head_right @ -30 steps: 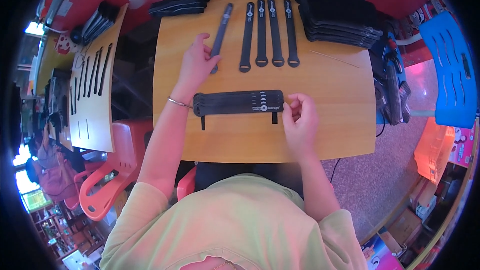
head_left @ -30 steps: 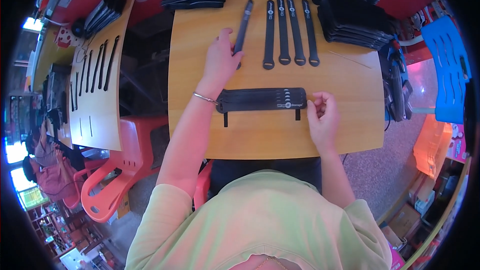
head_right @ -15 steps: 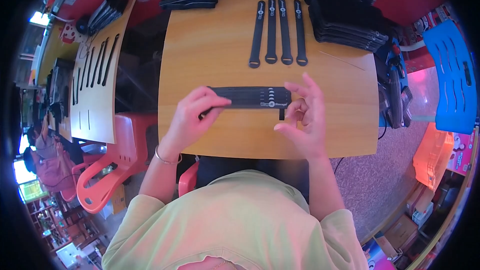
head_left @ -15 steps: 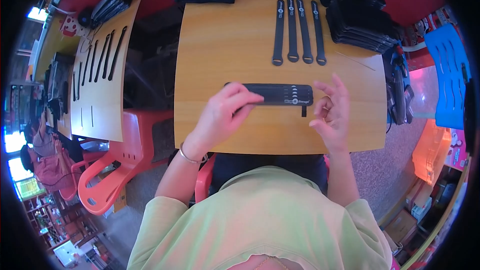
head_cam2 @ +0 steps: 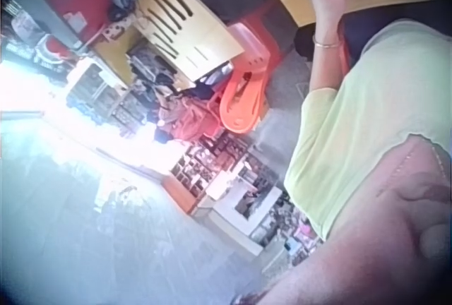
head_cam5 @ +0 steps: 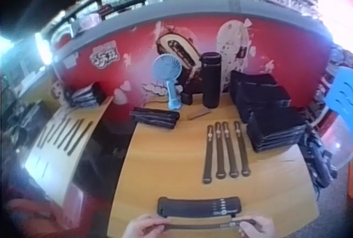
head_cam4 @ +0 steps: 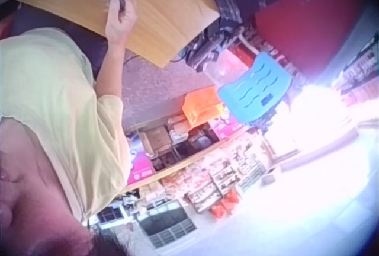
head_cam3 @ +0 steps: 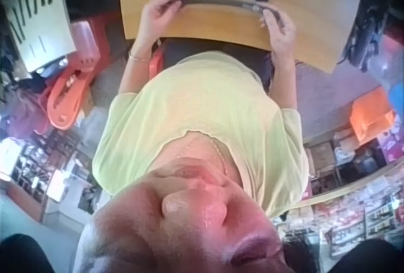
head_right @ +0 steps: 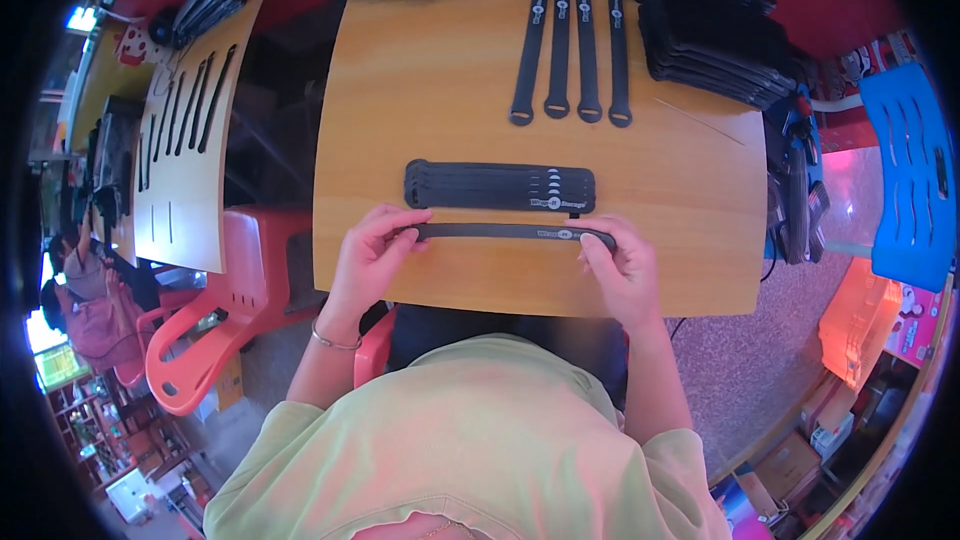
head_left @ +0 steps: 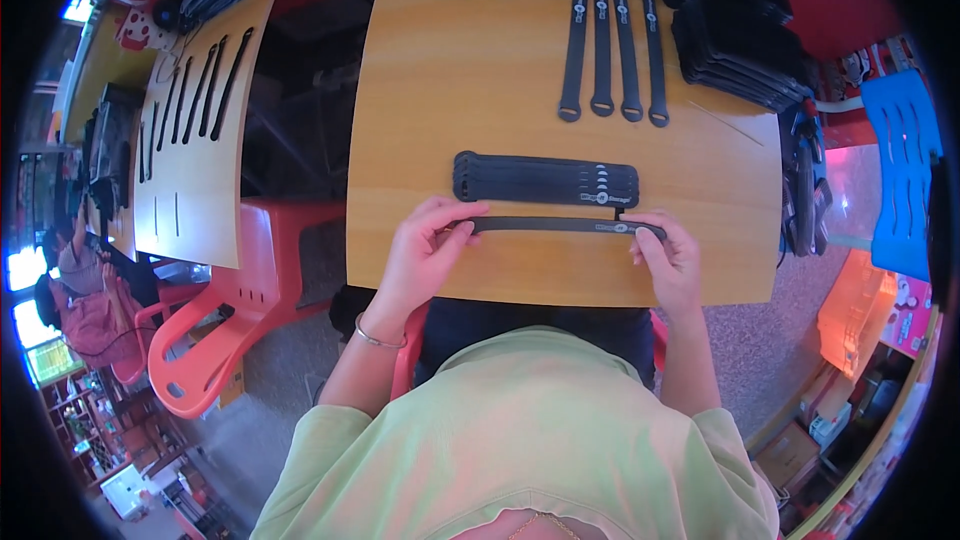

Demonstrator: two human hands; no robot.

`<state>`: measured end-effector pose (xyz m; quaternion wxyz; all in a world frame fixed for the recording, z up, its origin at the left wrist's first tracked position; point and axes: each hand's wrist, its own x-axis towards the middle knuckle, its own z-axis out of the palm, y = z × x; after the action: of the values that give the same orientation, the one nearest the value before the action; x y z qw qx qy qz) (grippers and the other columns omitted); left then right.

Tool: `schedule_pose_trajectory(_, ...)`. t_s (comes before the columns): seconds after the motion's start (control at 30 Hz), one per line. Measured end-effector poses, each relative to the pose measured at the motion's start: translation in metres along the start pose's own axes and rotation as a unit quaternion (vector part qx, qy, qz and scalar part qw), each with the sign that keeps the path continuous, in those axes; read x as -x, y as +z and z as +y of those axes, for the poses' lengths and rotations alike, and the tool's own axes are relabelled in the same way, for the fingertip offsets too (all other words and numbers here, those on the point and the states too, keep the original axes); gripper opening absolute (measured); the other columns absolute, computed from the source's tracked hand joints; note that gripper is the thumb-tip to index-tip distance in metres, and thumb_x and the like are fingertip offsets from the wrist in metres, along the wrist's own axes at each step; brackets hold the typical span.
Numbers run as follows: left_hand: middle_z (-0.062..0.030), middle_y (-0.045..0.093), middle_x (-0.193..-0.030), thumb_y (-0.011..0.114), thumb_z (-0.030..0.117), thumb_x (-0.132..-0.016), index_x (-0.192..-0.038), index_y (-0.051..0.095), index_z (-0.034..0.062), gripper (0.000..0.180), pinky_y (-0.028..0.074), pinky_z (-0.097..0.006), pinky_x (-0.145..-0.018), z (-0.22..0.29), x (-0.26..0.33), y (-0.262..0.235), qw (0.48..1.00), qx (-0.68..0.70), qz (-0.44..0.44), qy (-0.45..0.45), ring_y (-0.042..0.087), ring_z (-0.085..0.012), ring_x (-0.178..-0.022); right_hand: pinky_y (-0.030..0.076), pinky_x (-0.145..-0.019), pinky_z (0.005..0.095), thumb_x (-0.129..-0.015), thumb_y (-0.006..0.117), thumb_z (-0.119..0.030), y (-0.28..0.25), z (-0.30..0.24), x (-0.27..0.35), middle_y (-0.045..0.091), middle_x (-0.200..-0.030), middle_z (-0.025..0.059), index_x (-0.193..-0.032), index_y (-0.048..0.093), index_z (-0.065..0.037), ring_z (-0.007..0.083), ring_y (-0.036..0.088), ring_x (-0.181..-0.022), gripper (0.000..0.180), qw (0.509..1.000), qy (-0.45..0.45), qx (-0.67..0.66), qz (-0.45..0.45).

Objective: The person is sorting and stacking black textile straps into a holder at a workbench.

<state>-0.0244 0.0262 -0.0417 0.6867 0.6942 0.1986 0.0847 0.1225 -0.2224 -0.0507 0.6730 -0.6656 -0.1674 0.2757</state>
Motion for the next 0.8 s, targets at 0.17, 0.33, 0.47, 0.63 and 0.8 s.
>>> schedule_pose_trajectory(0.17,-0.0065,0.06,-0.088,0.056,-0.005,-0.086,-0.105,0.059,-0.0043,0.019,0.053,-0.023,-0.074,-0.006,-0.001,-0.005,0.993,0.055,0.057,-0.085,0.063,-0.0129,-0.08,0.046,-0.062,0.0191,-0.088,0.054,0.001,0.002,0.002,-0.002,0.058,-0.086,0.0024,-0.102,0.063,0.0,0.0065,0.056,-0.069,0.016,0.997,0.002,0.03,0.066)
schedule_pose_trajectory(0.33,-0.0085,0.065,-0.085,0.057,-0.002,-0.087,-0.104,0.059,-0.0047,0.017,0.053,-0.023,-0.072,-0.01,-0.008,-0.011,0.993,0.062,0.073,-0.065,0.065,-0.0131,-0.078,0.049,-0.064,0.0193,-0.089,0.055,0.0,0.001,0.006,-0.007,0.057,-0.089,0.0023,-0.104,0.061,0.0,0.0059,0.057,-0.071,0.016,0.997,-0.007,0.02,0.07)
schedule_pose_trajectory(0.47,-0.0074,0.064,-0.084,0.057,-0.002,-0.087,-0.103,0.058,-0.0049,0.017,0.053,-0.022,-0.07,-0.01,-0.012,-0.011,0.992,0.057,0.081,-0.073,0.066,-0.0135,-0.076,0.049,-0.063,0.0191,-0.088,0.056,0.001,0.001,0.005,-0.009,0.057,-0.085,0.0011,-0.106,0.06,0.0,0.0055,0.056,-0.071,0.018,0.996,-0.024,0.041,0.071)
schedule_pose_trajectory(0.63,-0.0054,0.064,-0.081,0.059,0.0,-0.086,-0.096,0.059,-0.0028,0.01,0.052,-0.021,-0.065,-0.016,-0.016,-0.014,0.99,0.001,0.109,-0.085,0.064,-0.011,-0.073,0.043,-0.062,0.0172,-0.084,0.061,0.003,-0.001,0.01,-0.011,0.055,-0.081,-0.0017,-0.096,0.058,-0.001,0.0039,0.051,-0.069,0.013,0.993,-0.004,0.059,0.101)
schedule_pose_trajectory(0.8,-0.0024,0.062,-0.078,0.062,0.002,-0.084,-0.091,0.058,-0.0004,0.008,0.048,-0.018,-0.06,-0.02,-0.018,-0.013,0.989,-0.013,0.12,-0.089,0.062,-0.0074,-0.069,0.041,-0.063,0.0166,-0.082,0.063,0.004,-0.001,0.011,-0.012,0.054,-0.079,-0.0031,-0.092,0.056,-0.002,0.0031,0.049,-0.069,0.014,0.991,0.006,0.074,0.113)
